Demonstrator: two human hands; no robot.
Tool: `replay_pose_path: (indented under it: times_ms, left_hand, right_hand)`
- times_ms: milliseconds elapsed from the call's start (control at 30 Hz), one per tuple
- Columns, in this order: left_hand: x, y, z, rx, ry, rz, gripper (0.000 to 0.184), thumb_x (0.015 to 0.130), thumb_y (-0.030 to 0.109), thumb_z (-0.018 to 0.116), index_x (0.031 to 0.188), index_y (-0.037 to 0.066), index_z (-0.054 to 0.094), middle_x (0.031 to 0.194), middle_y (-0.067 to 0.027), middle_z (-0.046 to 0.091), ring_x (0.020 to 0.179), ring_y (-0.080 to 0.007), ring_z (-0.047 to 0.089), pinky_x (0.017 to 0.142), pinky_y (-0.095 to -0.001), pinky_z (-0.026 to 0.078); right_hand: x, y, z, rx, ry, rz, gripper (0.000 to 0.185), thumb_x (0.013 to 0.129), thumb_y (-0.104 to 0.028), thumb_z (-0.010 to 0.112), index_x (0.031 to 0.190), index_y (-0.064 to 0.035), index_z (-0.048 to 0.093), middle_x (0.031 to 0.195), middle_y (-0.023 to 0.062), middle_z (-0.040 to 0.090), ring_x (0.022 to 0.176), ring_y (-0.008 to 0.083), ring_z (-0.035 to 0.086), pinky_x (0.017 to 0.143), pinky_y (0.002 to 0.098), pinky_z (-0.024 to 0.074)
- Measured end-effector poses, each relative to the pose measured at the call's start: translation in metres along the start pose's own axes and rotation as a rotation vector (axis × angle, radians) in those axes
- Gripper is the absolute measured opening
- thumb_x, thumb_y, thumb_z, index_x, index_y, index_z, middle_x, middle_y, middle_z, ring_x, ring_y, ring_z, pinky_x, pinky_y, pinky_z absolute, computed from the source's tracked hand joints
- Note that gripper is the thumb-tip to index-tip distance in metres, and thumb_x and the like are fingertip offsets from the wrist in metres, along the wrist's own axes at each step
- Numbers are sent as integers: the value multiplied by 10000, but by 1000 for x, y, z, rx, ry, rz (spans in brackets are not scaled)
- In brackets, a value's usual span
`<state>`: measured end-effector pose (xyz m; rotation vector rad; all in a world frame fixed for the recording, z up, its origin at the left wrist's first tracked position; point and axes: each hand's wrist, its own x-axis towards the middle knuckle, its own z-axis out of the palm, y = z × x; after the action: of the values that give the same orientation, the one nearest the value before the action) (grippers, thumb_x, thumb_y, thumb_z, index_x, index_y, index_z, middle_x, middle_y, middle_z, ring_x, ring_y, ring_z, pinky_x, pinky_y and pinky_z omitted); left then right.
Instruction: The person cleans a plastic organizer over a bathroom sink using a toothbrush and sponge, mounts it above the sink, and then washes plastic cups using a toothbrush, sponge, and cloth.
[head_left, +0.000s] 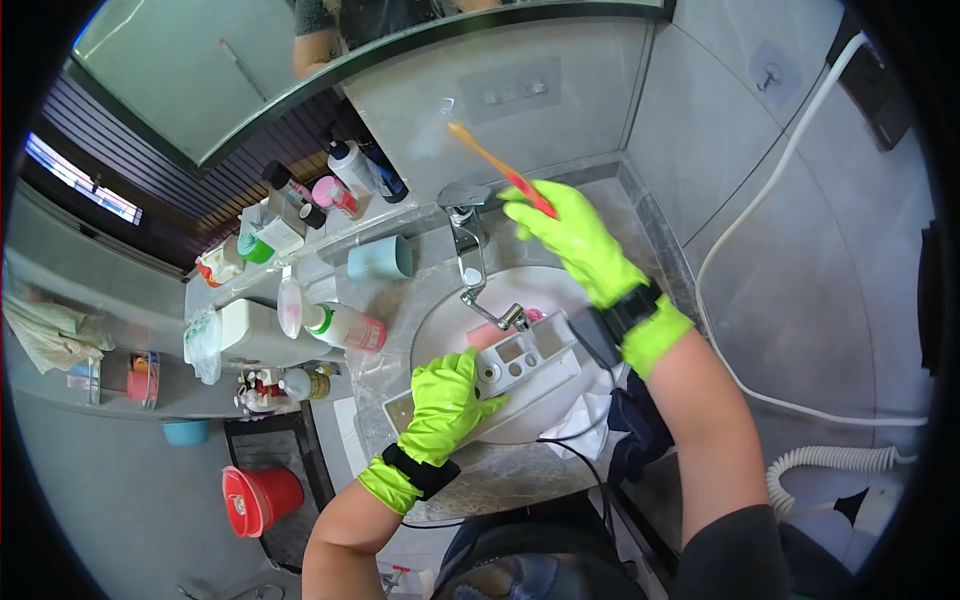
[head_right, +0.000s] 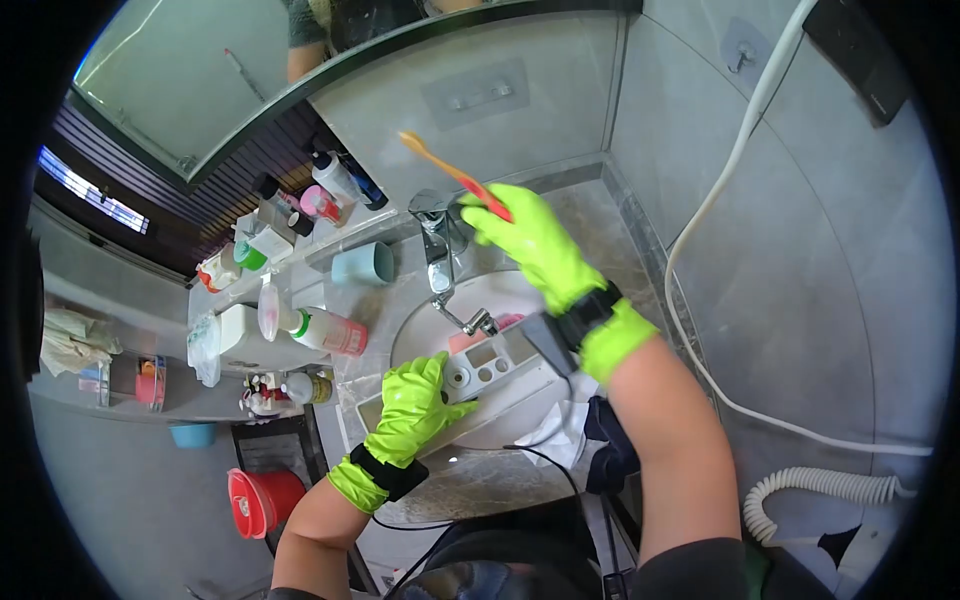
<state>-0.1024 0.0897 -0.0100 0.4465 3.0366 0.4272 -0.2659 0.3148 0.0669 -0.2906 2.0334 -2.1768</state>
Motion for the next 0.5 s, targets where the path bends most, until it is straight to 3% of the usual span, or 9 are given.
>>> replay_pose_path:
  times_ms: [67, 133, 200, 367, 467, 500]
  left_hand:
    - [-3, -5, -9, 41, 7, 24, 869, 616, 480, 880, 1300, 22, 602, 993, -98, 677, 931, -324, 641, 843, -489, 443]
    - [-5, -11, -16, 58, 7, 44, 875, 615, 480, 881, 1301, 14, 601, 995, -100, 677, 931, -326, 641, 844, -489, 446]
    - [-3, -17, -15, 62, 0, 57, 881, 616, 481, 881, 1302, 6, 600, 998, -105, 677, 932, -330, 640, 843, -490, 448]
    - [23, -7, 0, -60, 41, 111, 845, 592, 481, 907, 1264, 53, 625, 938, -96, 693, 876, -315, 668, 804, -455, 499]
    - [41, 9, 5, -106, -1, 63, 803, 585, 477, 925, 1205, 54, 642, 888, -94, 702, 831, -309, 681, 781, -427, 531]
    - [43, 10, 11, -107, -11, 52, 796, 586, 477, 925, 1194, 50, 642, 884, -95, 702, 829, -311, 682, 778, -428, 532]
  right_hand:
    - [-38, 2, -23, -192, 8, 18, 335, 966, -235, 694, 1182, 20, 670, 888, 18, 649, 809, 96, 580, 722, 266, 467]
    - [-85, 16, -36, -186, 170, 5, 324, 982, -231, 678, 1203, 6, 671, 933, 25, 659, 816, 93, 573, 721, 260, 463]
    - [-134, 25, -55, -200, 331, 191, 310, 992, -195, 658, 1227, 8, 659, 955, 19, 654, 815, 86, 560, 714, 256, 460]
    - [-231, 62, -85, -202, 580, 225, 341, 966, -101, 660, 1293, -5, 641, 981, 28, 671, 815, 105, 576, 739, 272, 481]
    - [-263, 88, -92, -473, 678, -1, 337, 951, -69, 657, 1283, -15, 655, 1003, 55, 697, 858, 147, 614, 758, 303, 494]
    - [-271, 89, -91, -526, 700, -23, 338, 907, -6, 651, 1241, -36, 690, 1017, 93, 710, 916, 221, 651, 798, 331, 502]
